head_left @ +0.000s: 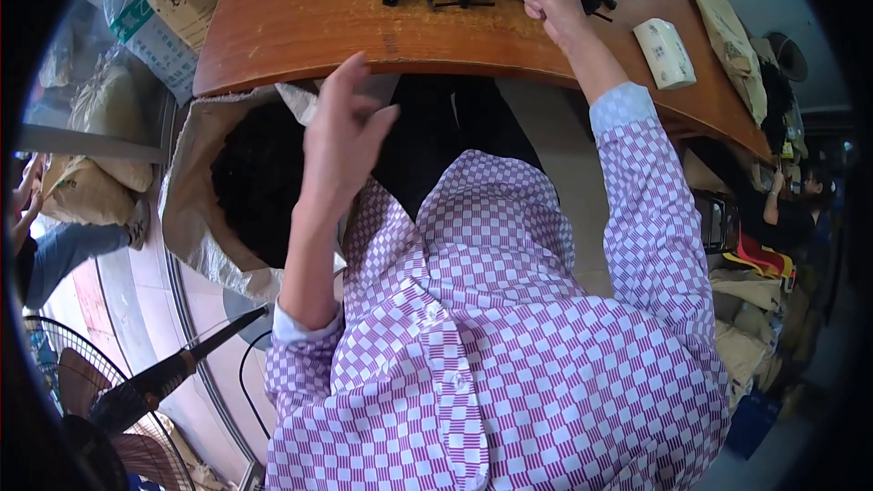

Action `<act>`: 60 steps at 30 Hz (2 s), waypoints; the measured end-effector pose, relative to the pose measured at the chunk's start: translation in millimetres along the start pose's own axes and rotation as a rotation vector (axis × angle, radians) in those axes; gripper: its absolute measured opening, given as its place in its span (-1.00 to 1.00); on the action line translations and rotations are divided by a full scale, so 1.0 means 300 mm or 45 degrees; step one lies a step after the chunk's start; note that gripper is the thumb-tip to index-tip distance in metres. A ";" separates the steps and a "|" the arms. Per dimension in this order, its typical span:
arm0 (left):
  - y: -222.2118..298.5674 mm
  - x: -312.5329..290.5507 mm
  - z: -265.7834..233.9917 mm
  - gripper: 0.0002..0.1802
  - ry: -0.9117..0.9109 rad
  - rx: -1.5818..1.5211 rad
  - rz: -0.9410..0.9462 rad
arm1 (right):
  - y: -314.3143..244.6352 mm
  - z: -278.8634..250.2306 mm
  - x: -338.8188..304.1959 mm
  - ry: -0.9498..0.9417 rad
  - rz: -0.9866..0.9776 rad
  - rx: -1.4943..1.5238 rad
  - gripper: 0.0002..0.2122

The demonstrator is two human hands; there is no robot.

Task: Assembling or inspecting small black plastic components at a workstation.

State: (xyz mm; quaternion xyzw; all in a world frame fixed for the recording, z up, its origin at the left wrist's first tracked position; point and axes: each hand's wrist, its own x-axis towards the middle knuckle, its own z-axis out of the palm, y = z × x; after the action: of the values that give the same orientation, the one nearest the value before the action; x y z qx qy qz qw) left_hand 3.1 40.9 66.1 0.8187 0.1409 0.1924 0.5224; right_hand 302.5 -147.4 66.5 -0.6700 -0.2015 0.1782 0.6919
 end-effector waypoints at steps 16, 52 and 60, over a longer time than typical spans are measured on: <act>-0.028 0.020 0.165 -0.22 -0.454 -0.171 0.135 | 0.019 0.305 -0.453 -0.578 0.023 -0.387 -0.81; -0.089 -0.083 0.222 -0.69 -0.168 0.303 0.083 | 0.180 0.404 -0.662 -0.228 -0.103 -0.593 -0.80; -0.094 -0.050 0.175 -0.68 -0.277 -1.032 -0.408 | 0.159 0.363 -0.649 -0.102 -0.053 -0.200 -0.81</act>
State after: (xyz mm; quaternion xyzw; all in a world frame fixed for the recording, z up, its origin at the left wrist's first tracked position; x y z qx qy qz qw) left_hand 13.3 4.1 17.8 0.5312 0.1233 0.0614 0.8359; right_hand 80.8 -153.0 13.3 -0.7102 -0.2563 0.1739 0.6322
